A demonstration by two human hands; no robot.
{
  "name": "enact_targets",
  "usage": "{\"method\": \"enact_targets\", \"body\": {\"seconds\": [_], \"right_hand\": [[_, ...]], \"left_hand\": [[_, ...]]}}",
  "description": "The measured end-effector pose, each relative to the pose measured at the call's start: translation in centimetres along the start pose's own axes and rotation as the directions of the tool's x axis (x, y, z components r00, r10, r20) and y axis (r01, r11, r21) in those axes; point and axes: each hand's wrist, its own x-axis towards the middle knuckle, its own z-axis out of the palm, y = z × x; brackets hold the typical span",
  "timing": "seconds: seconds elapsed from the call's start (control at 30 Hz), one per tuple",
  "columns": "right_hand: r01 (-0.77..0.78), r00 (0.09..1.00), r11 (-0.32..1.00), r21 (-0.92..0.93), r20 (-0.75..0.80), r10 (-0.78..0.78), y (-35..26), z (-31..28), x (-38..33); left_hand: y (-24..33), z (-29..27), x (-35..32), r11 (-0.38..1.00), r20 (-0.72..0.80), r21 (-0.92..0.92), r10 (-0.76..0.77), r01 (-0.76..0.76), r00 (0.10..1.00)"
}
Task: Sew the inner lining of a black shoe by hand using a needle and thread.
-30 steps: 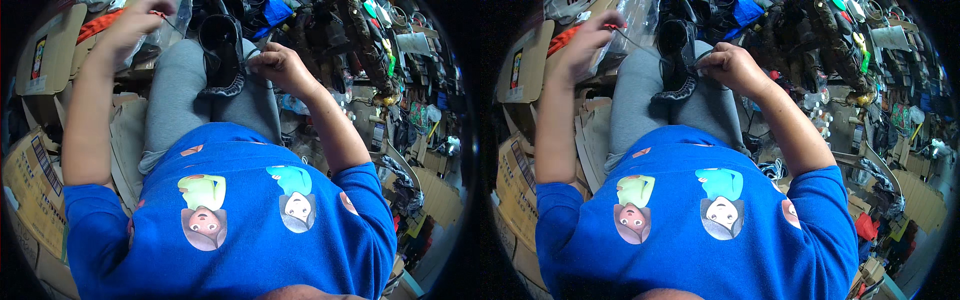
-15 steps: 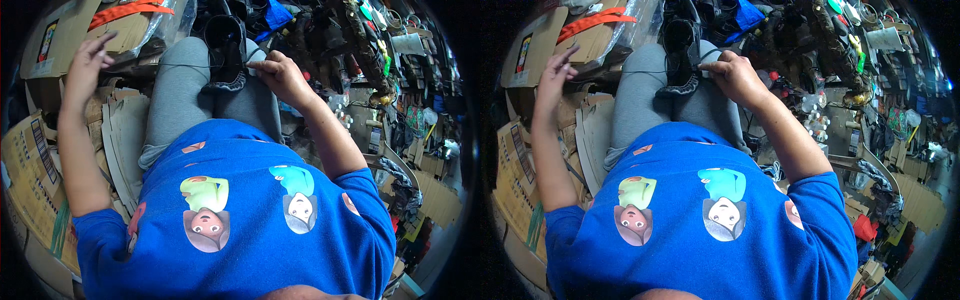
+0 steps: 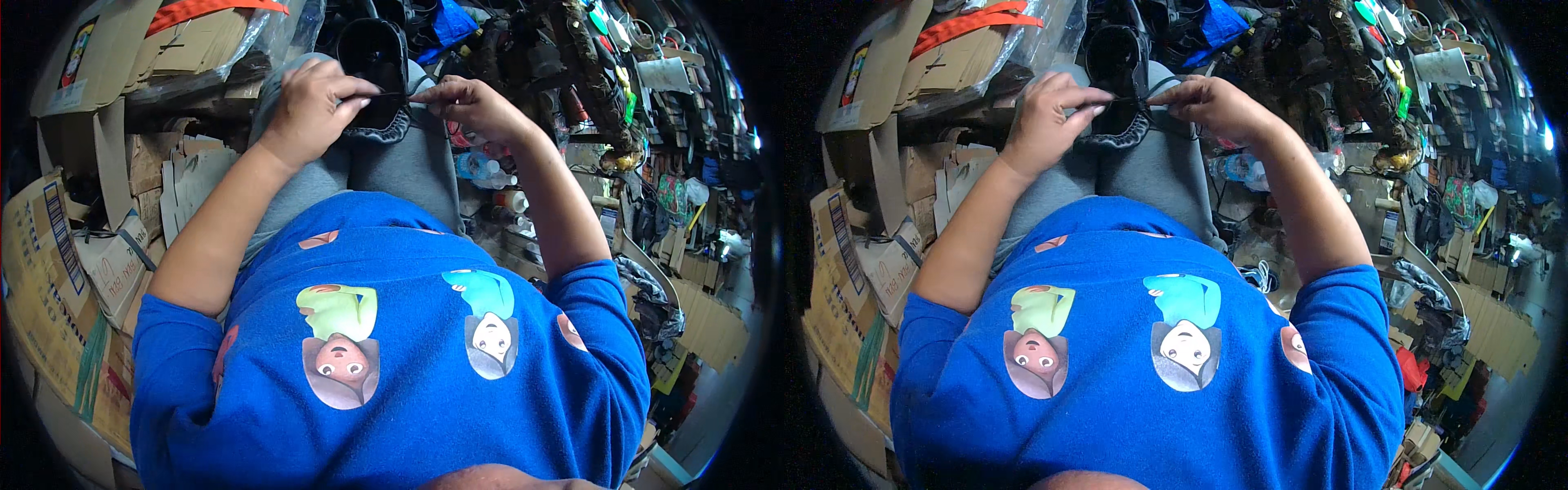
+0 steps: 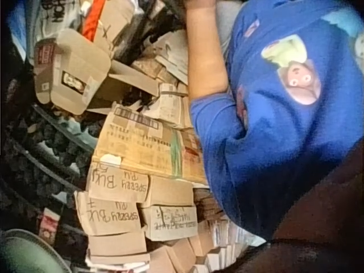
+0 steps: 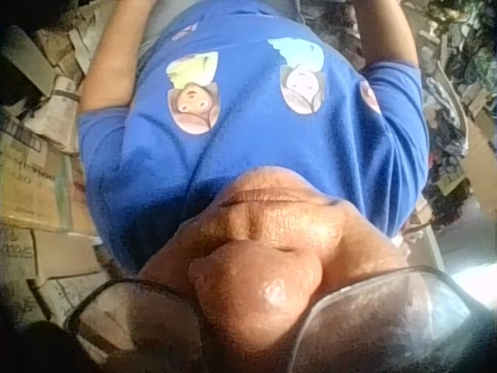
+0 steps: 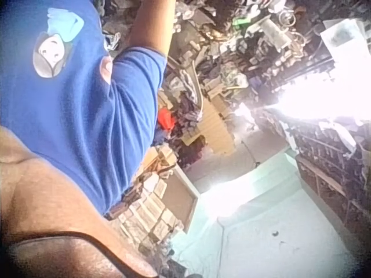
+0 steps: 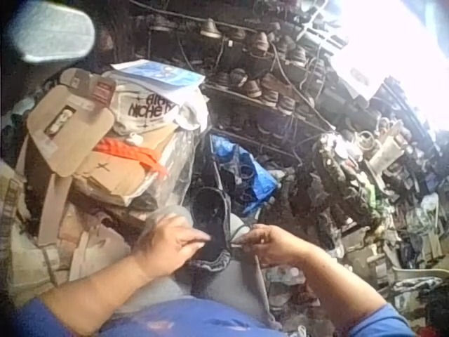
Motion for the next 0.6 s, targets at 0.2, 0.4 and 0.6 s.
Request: {"method": "enact_targets", "body": {"seconds": [0.2,0.4,0.6], "right_hand": [[-0.104,0.987,0.980,0.167,0.137,0.082,1.5,-1.8,2.3],[-0.069,0.981,0.984,0.163,0.191,0.037,1.7,-2.2,2.9],[-0.052,0.980,0.993,0.102,0.195,0.031,1.1,-2.4,3.1]], "left_hand": [[-1.6,1.6,0.6,1.000,0.064,0.003,-0.018,0.018,0.998],[-1.6,1.9,0.6,0.999,0.084,0.021,-0.034,0.033,0.996],[-1.5,1.8,0.6,0.998,0.124,0.037,-0.062,0.058,0.990]]}}
